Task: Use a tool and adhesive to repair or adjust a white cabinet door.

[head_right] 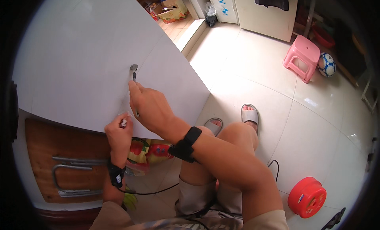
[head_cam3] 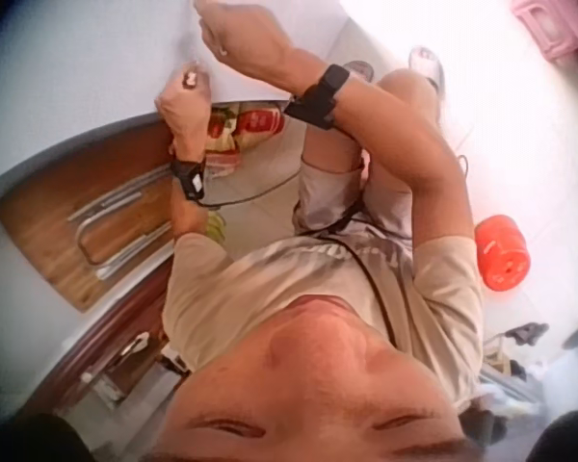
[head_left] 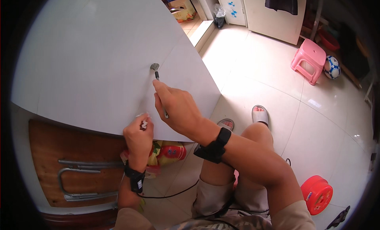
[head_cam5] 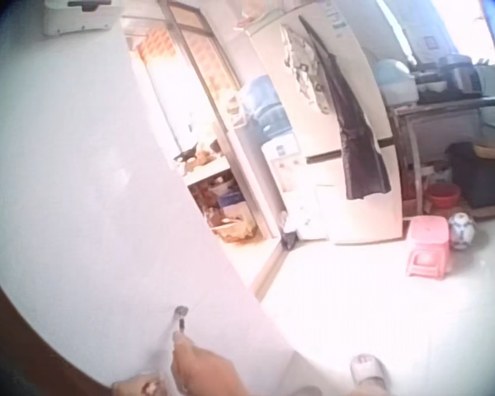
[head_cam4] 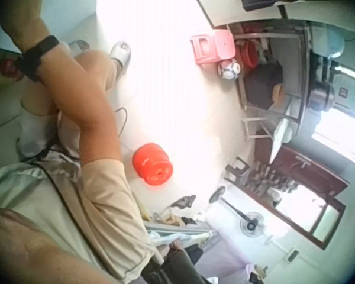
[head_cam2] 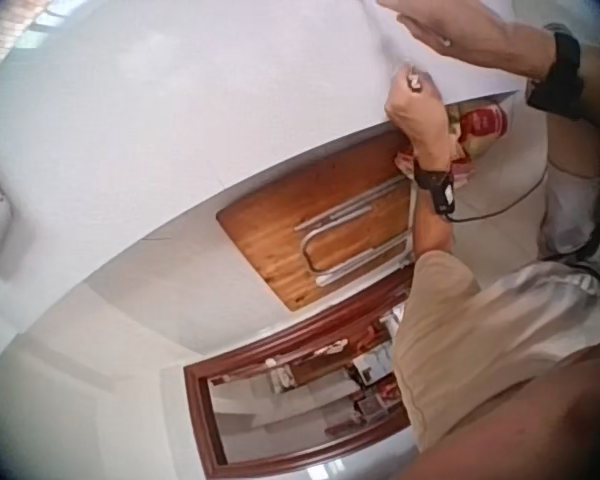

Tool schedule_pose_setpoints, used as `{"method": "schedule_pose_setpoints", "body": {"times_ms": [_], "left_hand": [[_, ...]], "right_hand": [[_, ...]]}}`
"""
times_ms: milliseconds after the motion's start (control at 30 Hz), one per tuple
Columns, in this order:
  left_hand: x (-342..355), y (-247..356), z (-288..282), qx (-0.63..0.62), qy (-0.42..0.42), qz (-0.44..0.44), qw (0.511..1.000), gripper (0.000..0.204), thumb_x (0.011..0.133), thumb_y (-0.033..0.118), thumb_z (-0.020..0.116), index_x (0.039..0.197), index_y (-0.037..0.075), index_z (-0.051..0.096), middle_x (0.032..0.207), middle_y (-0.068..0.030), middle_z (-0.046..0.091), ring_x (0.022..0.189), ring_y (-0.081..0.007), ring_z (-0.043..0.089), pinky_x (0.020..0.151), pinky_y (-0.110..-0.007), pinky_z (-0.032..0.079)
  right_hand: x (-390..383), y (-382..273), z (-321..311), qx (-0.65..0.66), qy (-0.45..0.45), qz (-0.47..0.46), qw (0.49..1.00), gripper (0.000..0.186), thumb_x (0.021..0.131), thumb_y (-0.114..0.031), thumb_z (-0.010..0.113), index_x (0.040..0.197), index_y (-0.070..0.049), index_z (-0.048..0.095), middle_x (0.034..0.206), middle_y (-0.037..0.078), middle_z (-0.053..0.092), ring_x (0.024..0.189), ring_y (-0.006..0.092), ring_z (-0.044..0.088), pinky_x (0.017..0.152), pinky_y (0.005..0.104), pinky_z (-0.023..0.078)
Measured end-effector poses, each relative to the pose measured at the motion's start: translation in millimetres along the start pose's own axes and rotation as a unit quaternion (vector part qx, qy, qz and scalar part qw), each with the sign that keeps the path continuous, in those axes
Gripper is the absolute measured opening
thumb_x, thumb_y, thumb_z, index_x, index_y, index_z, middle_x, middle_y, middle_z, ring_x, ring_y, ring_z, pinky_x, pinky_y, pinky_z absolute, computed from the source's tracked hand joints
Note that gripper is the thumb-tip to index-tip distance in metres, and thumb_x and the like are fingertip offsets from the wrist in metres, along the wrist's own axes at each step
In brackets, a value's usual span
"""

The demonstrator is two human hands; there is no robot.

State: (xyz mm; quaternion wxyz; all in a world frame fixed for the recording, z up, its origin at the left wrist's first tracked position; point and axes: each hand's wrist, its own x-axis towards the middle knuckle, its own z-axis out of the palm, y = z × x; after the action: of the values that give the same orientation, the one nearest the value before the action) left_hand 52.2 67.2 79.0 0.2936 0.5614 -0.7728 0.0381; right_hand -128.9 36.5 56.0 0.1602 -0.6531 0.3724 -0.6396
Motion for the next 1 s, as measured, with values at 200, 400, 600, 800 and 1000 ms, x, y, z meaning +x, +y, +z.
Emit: {"method": "schedule_pose_setpoints", "body": {"times_ms": [200,400,600,800,1000], "left_hand": [[25,1,-22,0.033,0.127,-0.052,0.990,0.013,0.085,0.004,0.074,0.096,-0.002,0.075,0.081,-0.0216,0.072,0.068,-0.0360,0.071,0.064,-0.040,0.056],[2,-14,1,0.073,0.015,-0.018,0.997,0.011,0.087,0.009,0.073,0.094,0.001,0.075,0.078,-0.0210,0.071,0.071,-0.0380,0.071,0.065,-0.044,0.056],[-45,-17,24,0.028,-0.055,-0.101,0.993,0.015,0.085,0.010,0.073,0.095,-0.001,0.077,0.075,-0.0199,0.071,0.067,-0.0322,0.073,0.064,-0.037,0.056],[-85,-6,43,-0.067,-0.064,-0.178,0.980,0.016,0.086,0.010,0.074,0.094,-0.004,0.076,0.074,-0.0214,0.070,0.064,-0.0281,0.072,0.063,-0.034,0.054],[-81,4,41,-0.090,0.002,-0.181,0.979,0.018,0.085,0.010,0.076,0.094,-0.005,0.076,0.073,-0.0201,0.071,0.061,-0.0237,0.069,0.063,-0.033,0.054]], "right_hand": [[-9,-6,-5,0.011,-0.046,-0.019,0.999,0.034,0.094,-0.002,0.062,0.125,0.008,0.055,0.079,0.020,0.066,0.070,0.0395,0.065,0.060,0.0464,0.049],[2,-9,-9,0.026,-0.038,0.014,0.999,0.036,0.093,-0.003,0.064,0.127,0.008,0.056,0.074,0.020,0.065,0.066,0.0406,0.064,0.059,0.0479,0.049],[-3,-12,-12,0.068,-0.125,0.016,0.990,0.023,0.092,-0.006,0.062,0.111,0.003,0.051,0.073,0.019,0.064,0.069,0.0423,0.064,0.061,0.0509,0.049],[-12,-13,2,0.032,-0.100,0.038,0.994,0.023,0.095,-0.008,0.058,0.113,0.005,0.051,0.064,0.020,0.061,0.062,0.0448,0.062,0.057,0.0515,0.049],[-3,2,9,0.049,-0.034,-0.031,0.998,0.025,0.093,-0.007,0.060,0.116,0.002,0.058,0.071,0.020,0.065,0.065,0.0416,0.065,0.058,0.0500,0.051]]}}
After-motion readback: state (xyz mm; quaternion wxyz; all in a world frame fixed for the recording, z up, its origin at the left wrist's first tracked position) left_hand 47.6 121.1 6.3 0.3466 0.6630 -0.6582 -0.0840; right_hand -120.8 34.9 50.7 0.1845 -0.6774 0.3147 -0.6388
